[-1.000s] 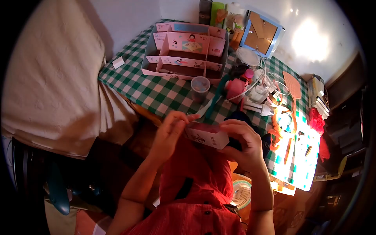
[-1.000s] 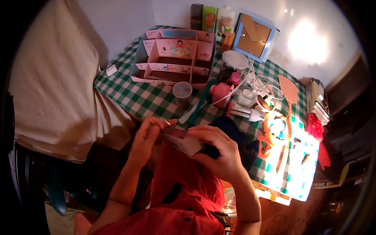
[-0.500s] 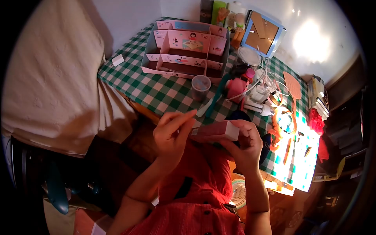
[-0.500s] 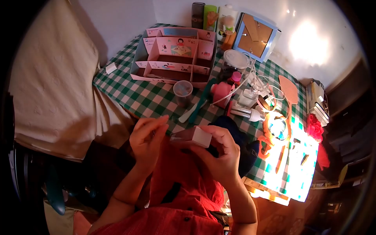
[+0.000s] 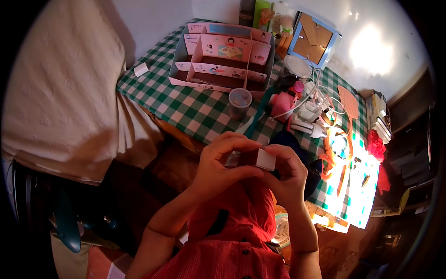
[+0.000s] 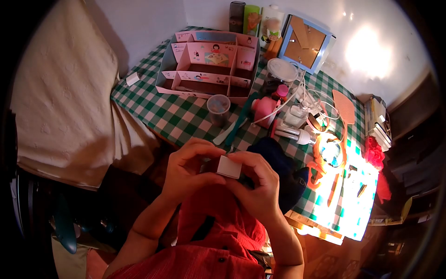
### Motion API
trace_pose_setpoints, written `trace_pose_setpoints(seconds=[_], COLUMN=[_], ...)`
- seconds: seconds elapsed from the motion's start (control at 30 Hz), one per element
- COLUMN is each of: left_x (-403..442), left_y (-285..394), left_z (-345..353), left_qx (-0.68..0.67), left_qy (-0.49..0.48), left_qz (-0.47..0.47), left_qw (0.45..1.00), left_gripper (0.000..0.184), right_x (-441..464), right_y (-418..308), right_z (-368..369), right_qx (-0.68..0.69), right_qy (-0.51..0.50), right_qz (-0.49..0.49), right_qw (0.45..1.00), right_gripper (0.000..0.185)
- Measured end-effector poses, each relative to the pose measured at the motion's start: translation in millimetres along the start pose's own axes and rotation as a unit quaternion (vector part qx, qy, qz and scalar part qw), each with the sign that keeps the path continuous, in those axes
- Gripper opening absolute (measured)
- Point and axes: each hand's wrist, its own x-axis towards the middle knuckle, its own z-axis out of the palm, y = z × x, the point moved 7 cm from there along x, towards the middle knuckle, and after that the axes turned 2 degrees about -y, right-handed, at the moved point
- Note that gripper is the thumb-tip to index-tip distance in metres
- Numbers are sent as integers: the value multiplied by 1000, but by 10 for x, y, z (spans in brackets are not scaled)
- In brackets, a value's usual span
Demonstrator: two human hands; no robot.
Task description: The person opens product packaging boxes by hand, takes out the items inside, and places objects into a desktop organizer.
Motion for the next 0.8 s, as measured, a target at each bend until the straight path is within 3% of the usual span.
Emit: trace_pose_setpoints(seconds=[0.07,0.1,0.17,0.27,0.5,0.57,0.6,0.67,0.8], left_x=[-12,-19,-34,-78,-106,-111,-114,-162,-150], left_y=[-45,-55,-138,-223,-313,-55,-43,227,219], left_z=[17,18,63,34,-15,-77,-52,-11,61], left_qx=[-117,-117,-254,-300,-248,9,9,233,264], left_qy=[-2,-2,-23,-28,15,86,86,126,127], left_qz=[-23,-23,-62,-120,-119,-18,-18,142,211], left_qw=[993,993,965,946,961,996,996,954,933], left_gripper=[38,38,37,33,22,15,15,11,10], right_x=[14,11,5,3,-33,-38,-33,-18,-44], right_y=[-66,-72,-46,-45,3,49,55,7,39], right_z=[5,1,9,17,32,16,29,2,-13], right_qx=[-19,-19,-13,5,39,72,72,42,30], right_qy=[3,3,-16,-38,-45,-23,-23,16,24], right_qz=[-38,-38,-12,1,36,49,49,3,2], right_qw=[999,999,1000,999,998,996,996,999,999], right_gripper=[39,39,40,42,47,44,44,41,38])
